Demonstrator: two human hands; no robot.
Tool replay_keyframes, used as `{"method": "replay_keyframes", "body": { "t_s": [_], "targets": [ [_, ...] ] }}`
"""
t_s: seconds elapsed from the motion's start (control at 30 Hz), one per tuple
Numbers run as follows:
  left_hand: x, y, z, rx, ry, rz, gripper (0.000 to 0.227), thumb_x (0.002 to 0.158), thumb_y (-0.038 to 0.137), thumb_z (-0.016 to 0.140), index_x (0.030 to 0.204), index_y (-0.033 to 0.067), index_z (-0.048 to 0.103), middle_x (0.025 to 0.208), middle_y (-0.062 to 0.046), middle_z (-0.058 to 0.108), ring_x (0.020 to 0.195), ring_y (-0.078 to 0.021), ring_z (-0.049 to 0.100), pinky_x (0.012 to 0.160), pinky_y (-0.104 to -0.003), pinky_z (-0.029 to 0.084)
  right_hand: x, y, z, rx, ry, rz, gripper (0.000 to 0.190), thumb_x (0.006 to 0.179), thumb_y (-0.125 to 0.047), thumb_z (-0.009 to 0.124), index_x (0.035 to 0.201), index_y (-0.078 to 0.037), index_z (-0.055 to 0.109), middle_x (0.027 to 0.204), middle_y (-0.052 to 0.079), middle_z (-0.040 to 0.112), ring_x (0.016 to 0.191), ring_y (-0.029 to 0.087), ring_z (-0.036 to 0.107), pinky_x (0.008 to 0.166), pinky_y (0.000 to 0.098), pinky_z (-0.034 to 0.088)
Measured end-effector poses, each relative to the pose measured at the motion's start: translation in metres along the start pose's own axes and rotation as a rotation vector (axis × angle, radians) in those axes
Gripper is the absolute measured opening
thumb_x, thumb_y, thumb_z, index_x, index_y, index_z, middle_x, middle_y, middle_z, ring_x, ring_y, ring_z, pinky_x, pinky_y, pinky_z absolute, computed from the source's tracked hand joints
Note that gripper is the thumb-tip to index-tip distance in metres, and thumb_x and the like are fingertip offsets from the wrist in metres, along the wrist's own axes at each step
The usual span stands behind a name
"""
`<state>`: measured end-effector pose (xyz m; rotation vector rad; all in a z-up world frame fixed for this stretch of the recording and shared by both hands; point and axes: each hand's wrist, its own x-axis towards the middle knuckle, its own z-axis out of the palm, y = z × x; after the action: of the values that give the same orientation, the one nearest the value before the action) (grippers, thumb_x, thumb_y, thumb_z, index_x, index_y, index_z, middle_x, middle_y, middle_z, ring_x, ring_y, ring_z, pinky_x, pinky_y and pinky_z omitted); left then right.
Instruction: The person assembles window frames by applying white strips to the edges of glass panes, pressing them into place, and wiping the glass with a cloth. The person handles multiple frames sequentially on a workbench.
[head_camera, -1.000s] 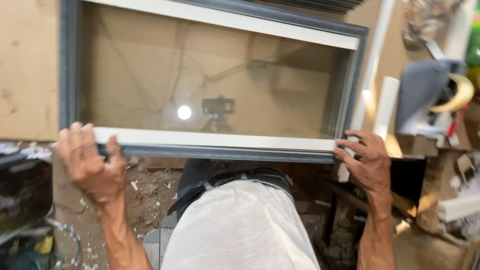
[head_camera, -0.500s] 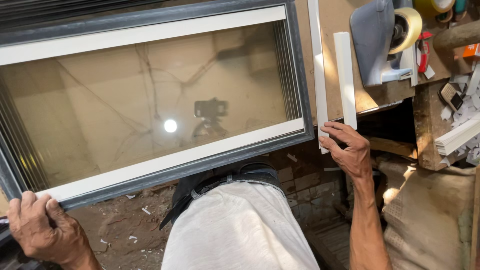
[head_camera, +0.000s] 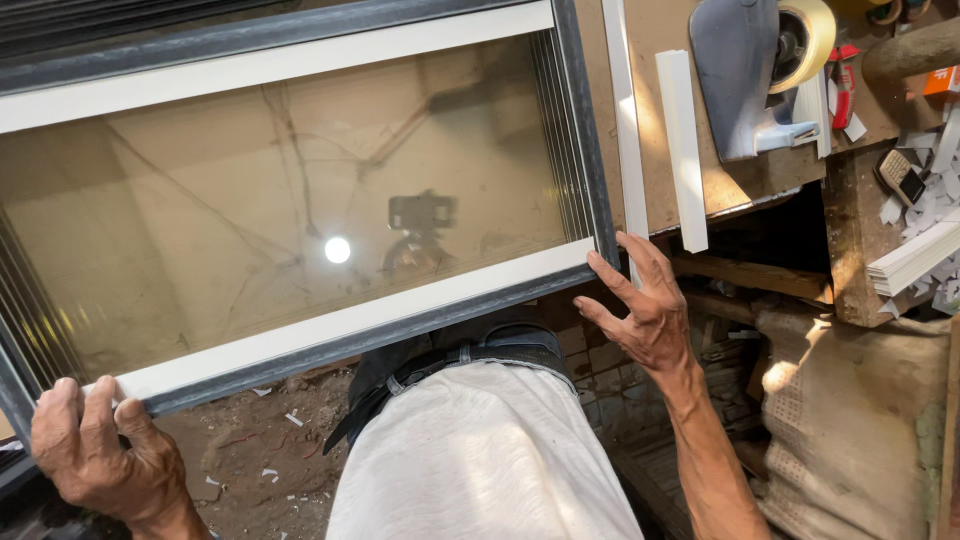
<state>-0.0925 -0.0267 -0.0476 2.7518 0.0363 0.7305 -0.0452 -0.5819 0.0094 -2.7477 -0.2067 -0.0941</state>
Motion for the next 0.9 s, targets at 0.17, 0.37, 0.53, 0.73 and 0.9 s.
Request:
{"method": "replay_keyframes", "body": {
  "t_s": [0.17,0.37,0.53,0.73,0.9],
  "targets": [
    [0.004,-0.001,0.003,0.043,-0.001,0.056,0.046,0.123,0.036,0.048,0.121,-0.0015,0.074,0.134,-0.018,0.066,0.134,-0.0342,0.059,0.120,-0.047,0.049,-0.014,0.023,-0.006,0.150,0.102,0.117,0.051,0.084,-0.031,0.084,0.131,-0.017,0.070,0.146,0.016,0.060,0.133,0.032,0.060,0.110,0.0425,0.053],
    [-0.013,-0.026,0.001,0.022,-0.077,0.133,0.040,0.122,0.024,0.041,0.121,-0.0066,0.066,0.130,-0.025,0.061,0.133,-0.0391,0.055,0.121,-0.048,0.045,-0.032,0.070,-0.015,0.127,0.144,0.502,0.042,0.089,-0.021,0.082,0.126,-0.004,0.072,0.121,0.017,0.073,0.104,0.030,0.074,0.089,0.0415,0.062],
    [-0.015,-0.079,0.020,0.026,-0.075,0.338,0.039,0.121,0.016,0.036,0.117,-0.0135,0.061,0.120,-0.032,0.059,0.124,-0.0418,0.057,0.117,-0.053,0.045,-0.044,0.121,-0.006,0.161,0.206,0.658,0.044,0.090,-0.021,0.080,0.126,0.002,0.070,0.115,0.020,0.072,0.095,0.028,0.075,0.076,0.0366,0.065],
    [-0.002,-0.082,0.042,-0.020,-0.038,0.321,0.033,0.123,0.016,0.040,0.117,-0.0104,0.058,0.122,-0.029,0.063,0.122,-0.0384,0.060,0.115,-0.047,0.048,-0.034,0.157,0.008,-0.136,0.291,0.491,0.057,0.085,-0.033,0.091,0.119,0.008,0.071,0.106,0.025,0.074,0.089,0.028,0.073,0.065,0.0367,0.061],
    [0.019,-0.005,0.028,-0.141,-0.032,0.215,0.028,0.125,0.016,0.043,0.116,-0.0077,0.056,0.123,-0.027,0.066,0.119,-0.0355,0.063,0.113,-0.042,0.049,-0.008,0.146,0.001,0.083,0.163,0.760,0.027,0.091,-0.034,0.080,0.101,-0.009,0.081,0.079,0.002,0.077,0.064,0.012,0.071,0.053,0.0275,0.051]
  ]
}}
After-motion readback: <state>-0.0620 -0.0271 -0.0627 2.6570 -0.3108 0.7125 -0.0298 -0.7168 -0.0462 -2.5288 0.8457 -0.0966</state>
